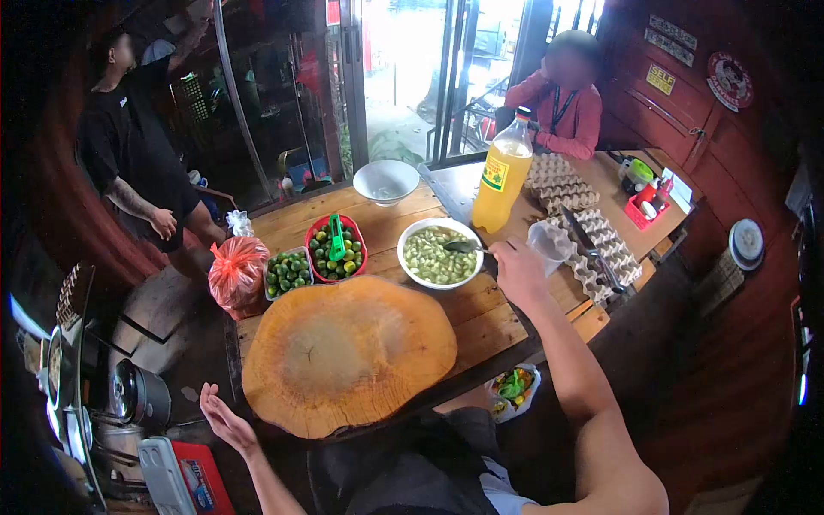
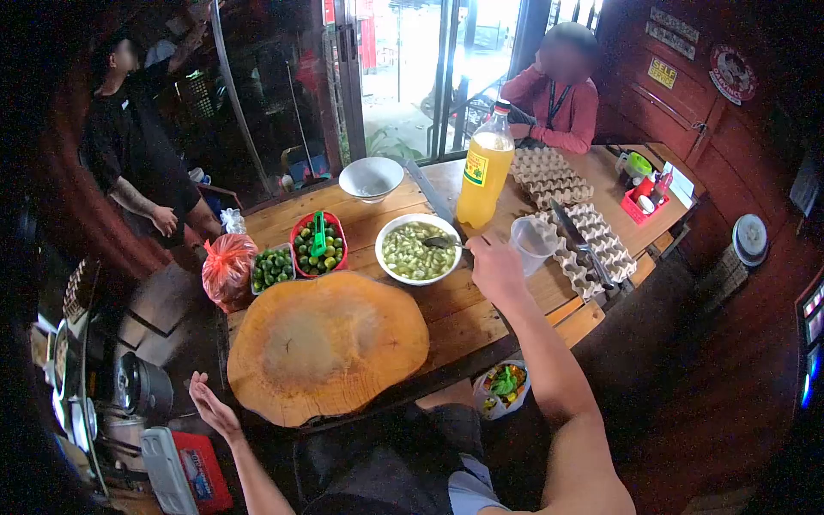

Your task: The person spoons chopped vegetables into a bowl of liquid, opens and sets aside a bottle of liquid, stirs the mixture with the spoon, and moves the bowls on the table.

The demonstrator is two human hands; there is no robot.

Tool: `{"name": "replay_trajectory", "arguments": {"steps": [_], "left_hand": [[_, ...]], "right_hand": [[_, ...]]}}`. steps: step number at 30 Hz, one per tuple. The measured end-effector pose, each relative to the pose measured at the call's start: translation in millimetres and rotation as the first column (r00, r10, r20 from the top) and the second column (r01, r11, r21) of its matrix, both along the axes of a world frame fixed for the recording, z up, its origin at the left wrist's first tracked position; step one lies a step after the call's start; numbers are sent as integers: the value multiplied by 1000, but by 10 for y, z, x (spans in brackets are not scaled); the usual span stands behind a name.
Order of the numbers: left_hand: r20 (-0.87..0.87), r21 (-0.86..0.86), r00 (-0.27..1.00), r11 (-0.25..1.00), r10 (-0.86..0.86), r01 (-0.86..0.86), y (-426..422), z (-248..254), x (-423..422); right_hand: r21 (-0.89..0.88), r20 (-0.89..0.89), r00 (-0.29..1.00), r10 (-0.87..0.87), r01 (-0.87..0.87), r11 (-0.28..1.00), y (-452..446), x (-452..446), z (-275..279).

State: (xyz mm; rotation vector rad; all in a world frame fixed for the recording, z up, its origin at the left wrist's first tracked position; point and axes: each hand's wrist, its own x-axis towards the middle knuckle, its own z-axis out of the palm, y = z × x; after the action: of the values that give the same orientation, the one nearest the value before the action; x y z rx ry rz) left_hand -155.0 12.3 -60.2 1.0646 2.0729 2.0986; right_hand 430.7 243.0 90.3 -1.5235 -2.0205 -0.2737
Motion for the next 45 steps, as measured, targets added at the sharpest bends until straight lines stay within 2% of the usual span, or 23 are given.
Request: {"name": "replay_trajectory", "arguments": {"steps": [1, 3, 9, 11, 13, 16, 20, 22, 28, 31, 35, 37, 41, 43, 45], "left_hand": [[-1, 5, 1000, 1000, -1, 1, 6, 11, -2], [-1, 7, 1000, 1000, -4, 4, 4, 33, 19], [-7, -1, 1000, 1000, 0, 0, 4, 10, -7], [-12, -2, 1000, 1000, 9, -10, -7, -11, -22], [6, 7, 1000, 1000, -2, 2, -19, 6, -3], [-1, 7, 1000, 1000, -8, 8, -14, -4, -21], [7, 9, 1000, 1000, -6, 6, -12, 3, -6], [7, 11, 1000, 1000, -3, 3, -12, 21, 8], [16, 17, 1000, 1000, 8, -8, -1, 51, 37], [19, 10, 1000, 1000, 9, -10, -17, 85, 59], [21, 15, 1000, 1000, 3, -3, 3, 101, 81], [20, 15, 1000, 1000, 5, -5, -7, 93, 87], [37, 30, 999, 999, 13, -14, -13, 100, 94], [29, 19, 1000, 1000, 4, -4, -27, 120, 96], [20, 0, 1000, 1000, -12, 12, -12, 142, 100]], "right_hand": [[0, -1, 1000, -4, 4, 1000, -23, 19, 26], [141, -90, 996, 22, -10, 990, -71, 49, 123], [16, 75, 996, 44, -45, 999, -140, 55, 26], [15, 50, 997, 59, -60, 998, -163, 55, 76], [92, -51, 996, 68, -63, 994, -215, 34, 191], [30, 48, 995, 83, -85, 996, -258, 11, 139], [-6, 43, 993, 112, -112, 994, -232, -25, 70], [56, -62, 992, 110, -107, 993, -265, -95, 223], [32, 42, 985, 169, -170, 985, -196, -206, 111], [115, -51, 983, 175, -168, 979, -152, -270, 243], [136, -66, 982, 176, -166, 977, 46, -416, 117], [81, 47, 980, 192, -195, 977, 114, -488, 30], [113, 78, 980, 185, -193, 975, 52, -509, 107], [115, -9, 986, 168, -166, 979, -37, -494, 195], [110, 46, 981, 187, -191, 975, -64, -480, 113]]}}
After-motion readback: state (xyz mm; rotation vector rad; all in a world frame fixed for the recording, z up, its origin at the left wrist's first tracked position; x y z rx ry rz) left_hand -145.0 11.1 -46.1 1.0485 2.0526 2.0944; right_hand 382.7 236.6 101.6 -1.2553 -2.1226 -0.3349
